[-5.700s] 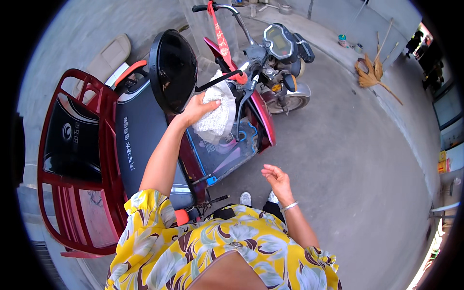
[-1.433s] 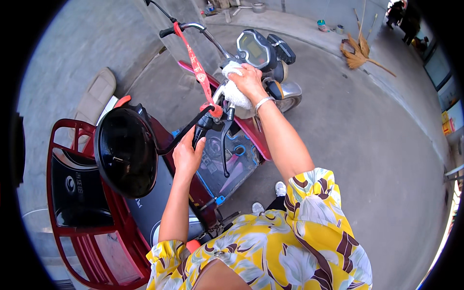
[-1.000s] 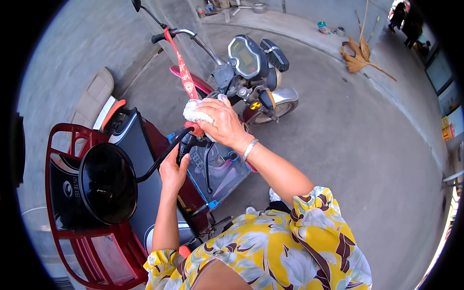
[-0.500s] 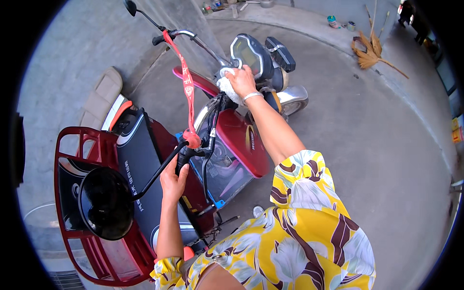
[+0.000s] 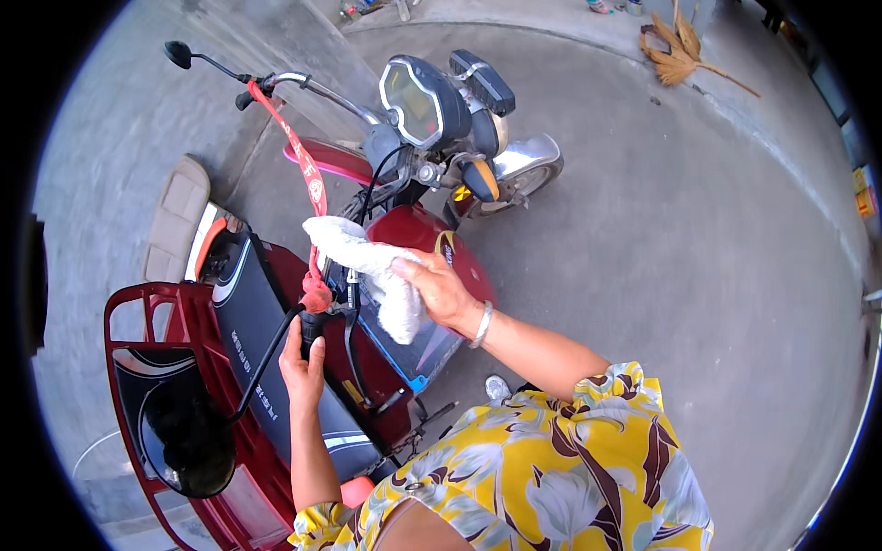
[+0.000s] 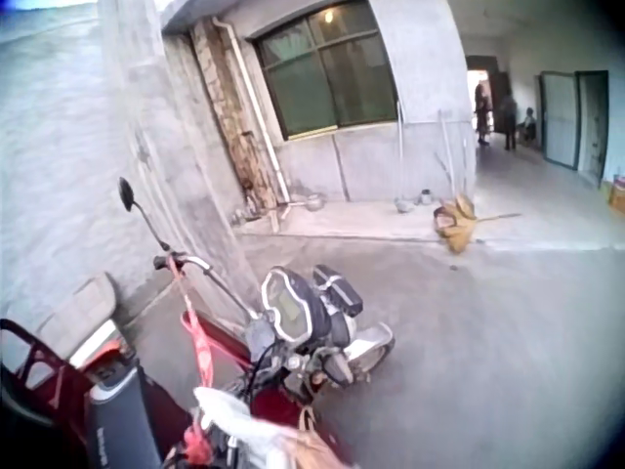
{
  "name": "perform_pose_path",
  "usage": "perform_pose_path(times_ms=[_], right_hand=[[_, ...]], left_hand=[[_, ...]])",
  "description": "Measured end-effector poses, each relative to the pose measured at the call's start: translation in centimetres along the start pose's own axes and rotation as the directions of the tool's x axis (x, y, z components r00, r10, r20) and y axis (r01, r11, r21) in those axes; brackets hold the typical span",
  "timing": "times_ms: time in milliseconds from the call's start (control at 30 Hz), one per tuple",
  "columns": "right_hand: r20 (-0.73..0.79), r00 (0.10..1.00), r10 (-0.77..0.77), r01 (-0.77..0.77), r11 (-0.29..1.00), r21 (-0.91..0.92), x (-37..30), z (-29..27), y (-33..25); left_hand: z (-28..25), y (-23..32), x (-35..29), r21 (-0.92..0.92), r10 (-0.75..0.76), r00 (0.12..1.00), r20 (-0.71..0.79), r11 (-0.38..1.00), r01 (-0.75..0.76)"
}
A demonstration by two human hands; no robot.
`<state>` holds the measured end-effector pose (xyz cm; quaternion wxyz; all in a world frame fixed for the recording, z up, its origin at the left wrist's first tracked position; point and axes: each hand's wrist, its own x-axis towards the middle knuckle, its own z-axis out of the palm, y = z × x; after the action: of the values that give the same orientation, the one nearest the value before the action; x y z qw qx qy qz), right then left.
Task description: The person wipes the rearview mirror, handles, dashboard, and body of a red three-wheeled vehicle with a cloth.
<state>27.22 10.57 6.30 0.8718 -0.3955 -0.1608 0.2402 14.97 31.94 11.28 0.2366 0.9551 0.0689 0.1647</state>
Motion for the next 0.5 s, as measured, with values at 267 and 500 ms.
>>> perform_pose_path(times_ms=[267,500], right_hand=[[-0.572,0.818,0.055,-0.012,0.997,0.078,-0.8,-7.4,3.0],[0.048,0.965,-0.259,0.201,0.603,-0.772,11.0,-7.0,10.6]], left_hand=[[-0.2,-0.2,-0.2,-0.085,-0.088,0.994,0.071,0.992,0.094],[-0.4,0.6,0.1,-0.112,-0.109,0.990,0.093,0.987,0.119]])
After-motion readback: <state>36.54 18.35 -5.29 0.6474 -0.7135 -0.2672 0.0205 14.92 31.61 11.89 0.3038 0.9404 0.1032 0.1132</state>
